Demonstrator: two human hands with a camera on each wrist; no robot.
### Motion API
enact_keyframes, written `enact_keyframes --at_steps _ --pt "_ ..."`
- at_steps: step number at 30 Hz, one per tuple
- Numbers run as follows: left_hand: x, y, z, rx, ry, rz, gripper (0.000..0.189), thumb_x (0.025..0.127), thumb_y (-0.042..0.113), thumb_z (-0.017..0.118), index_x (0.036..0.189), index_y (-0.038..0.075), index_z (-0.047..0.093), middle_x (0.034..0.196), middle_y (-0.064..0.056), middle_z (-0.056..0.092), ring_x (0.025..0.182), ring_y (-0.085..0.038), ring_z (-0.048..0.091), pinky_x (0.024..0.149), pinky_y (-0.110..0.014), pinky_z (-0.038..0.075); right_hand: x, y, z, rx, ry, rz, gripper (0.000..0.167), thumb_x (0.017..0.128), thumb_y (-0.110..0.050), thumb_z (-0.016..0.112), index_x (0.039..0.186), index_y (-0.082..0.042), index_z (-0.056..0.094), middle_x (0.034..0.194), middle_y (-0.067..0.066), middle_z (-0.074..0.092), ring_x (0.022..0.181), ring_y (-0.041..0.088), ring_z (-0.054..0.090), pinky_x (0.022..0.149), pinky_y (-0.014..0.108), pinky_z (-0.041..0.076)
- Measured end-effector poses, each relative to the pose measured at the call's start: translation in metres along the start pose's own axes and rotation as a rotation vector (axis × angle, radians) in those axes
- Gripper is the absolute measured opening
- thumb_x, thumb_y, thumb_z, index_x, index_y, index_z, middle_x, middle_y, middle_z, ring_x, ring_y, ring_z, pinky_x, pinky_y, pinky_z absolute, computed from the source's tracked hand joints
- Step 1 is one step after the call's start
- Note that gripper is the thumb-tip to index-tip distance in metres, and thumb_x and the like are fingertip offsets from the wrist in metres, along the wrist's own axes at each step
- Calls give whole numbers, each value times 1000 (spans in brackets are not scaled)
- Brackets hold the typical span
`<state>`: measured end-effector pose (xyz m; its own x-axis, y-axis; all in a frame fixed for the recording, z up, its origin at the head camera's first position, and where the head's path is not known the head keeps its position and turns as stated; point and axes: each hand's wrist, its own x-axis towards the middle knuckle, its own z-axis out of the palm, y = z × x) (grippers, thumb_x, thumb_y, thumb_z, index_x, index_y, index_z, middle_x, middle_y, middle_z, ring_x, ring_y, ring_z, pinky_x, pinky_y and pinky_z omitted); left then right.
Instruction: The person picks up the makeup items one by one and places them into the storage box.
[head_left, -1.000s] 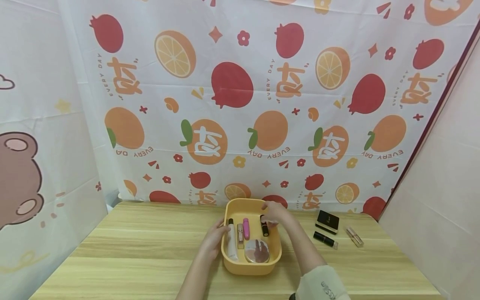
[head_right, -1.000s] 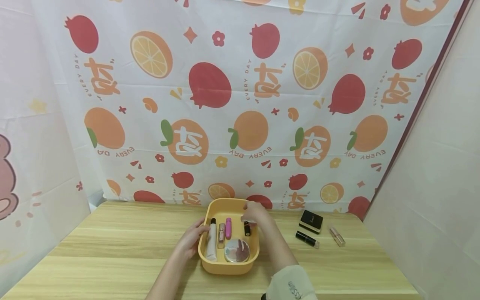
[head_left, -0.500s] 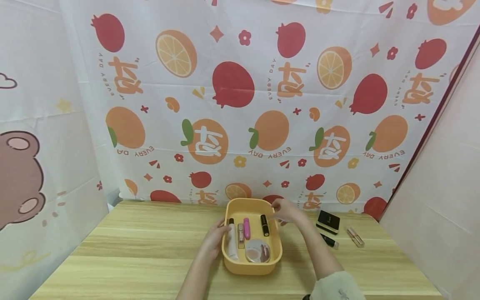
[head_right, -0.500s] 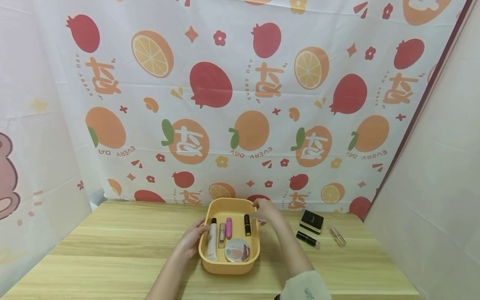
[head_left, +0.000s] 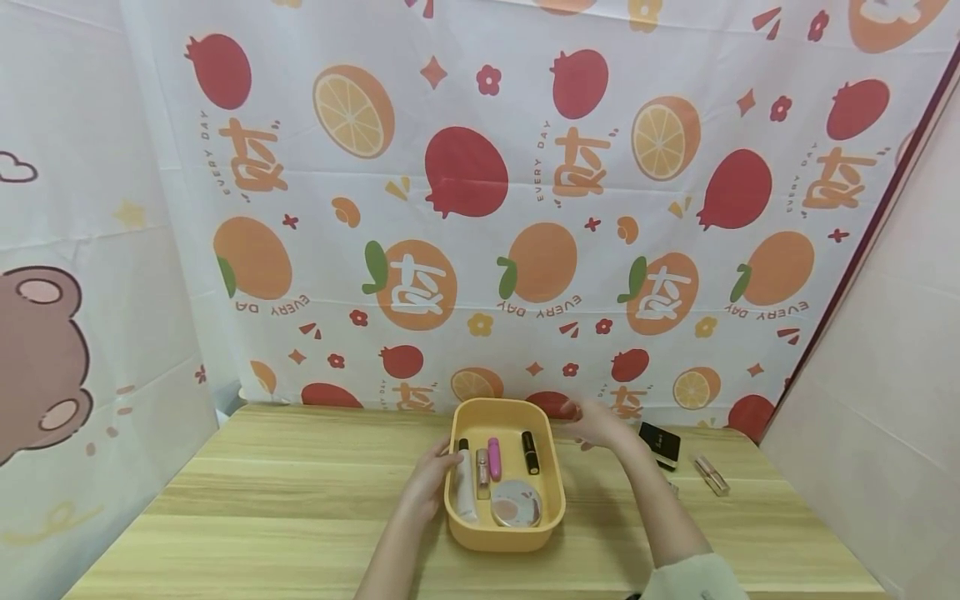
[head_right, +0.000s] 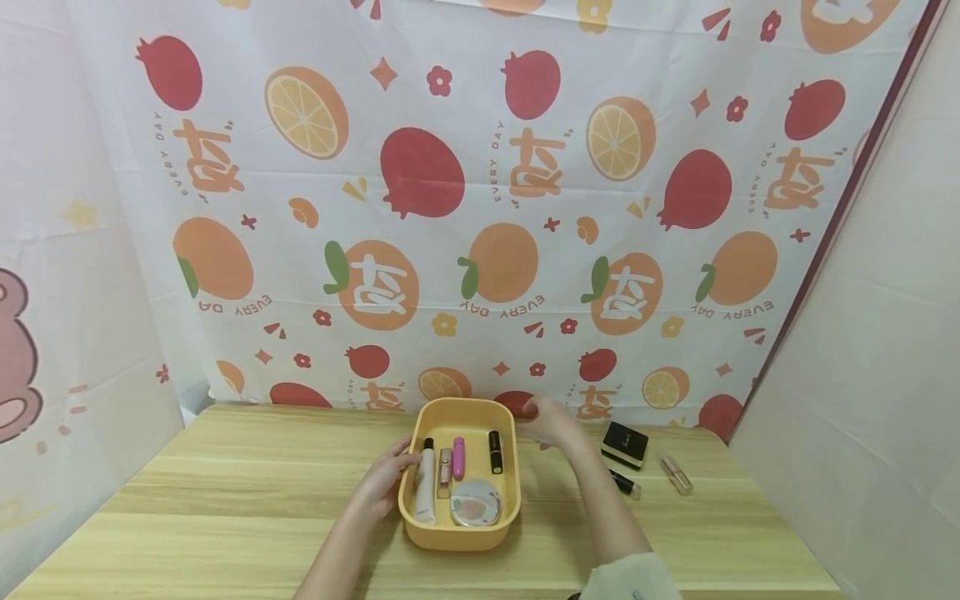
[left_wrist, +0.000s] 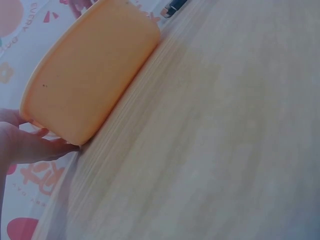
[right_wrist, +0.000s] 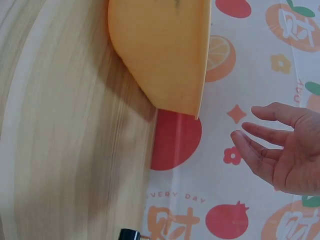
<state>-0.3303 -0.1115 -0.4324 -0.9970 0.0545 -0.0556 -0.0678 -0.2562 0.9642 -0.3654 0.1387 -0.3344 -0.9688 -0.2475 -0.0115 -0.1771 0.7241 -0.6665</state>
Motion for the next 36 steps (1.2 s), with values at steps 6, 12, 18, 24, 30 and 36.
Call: enact_keyframes --at_steps 6,12,18,24,30,36 --pt "0 -1 0 -4 -5 1 57 91 1 42 141 -8 17 139 -35 21 121 -46 33 98 -52 31 -2 10 -4 3 -4 20 27 83 -4 62 108 3 54 89 14 57 72 27 59 58 36 53" --pt "0 -2 0 0 -4 0 56 91 1 42 141 -8 18 140 -34 20 122 -46 32 99 -52 31 -5 21 -5 -20 3 18 30 83 -5 62 111 3 55 87 11 58 71 26 59 57 35 53" --pt "-2 -1 1 -8 -9 9 57 91 0 41 141 -9 16 140 -35 17 123 -47 30 99 -52 30 -9 31 -6 -21 21 2 32 82 -5 64 113 4 57 81 8 57 66 22 57 55 33 52" --pt "-2 0 0 -4 -16 13 56 91 0 41 141 -9 16 140 -35 18 122 -47 31 99 -52 30 -13 37 -9 -12 10 1 38 82 -6 65 117 5 54 80 9 57 67 26 59 54 34 52" --pt "-3 -1 0 2 -14 16 56 90 0 42 140 -10 17 139 -35 20 121 -46 33 99 -52 31 -17 48 -10 -11 29 -2 39 81 -6 66 116 6 53 82 10 57 65 24 58 53 34 52" --pt "-2 -1 0 9 -4 17 57 90 0 42 140 -10 18 138 -36 23 120 -46 35 98 -51 32 -20 59 -10 -24 49 18 38 80 -6 66 115 5 55 82 9 57 65 22 57 54 35 52"
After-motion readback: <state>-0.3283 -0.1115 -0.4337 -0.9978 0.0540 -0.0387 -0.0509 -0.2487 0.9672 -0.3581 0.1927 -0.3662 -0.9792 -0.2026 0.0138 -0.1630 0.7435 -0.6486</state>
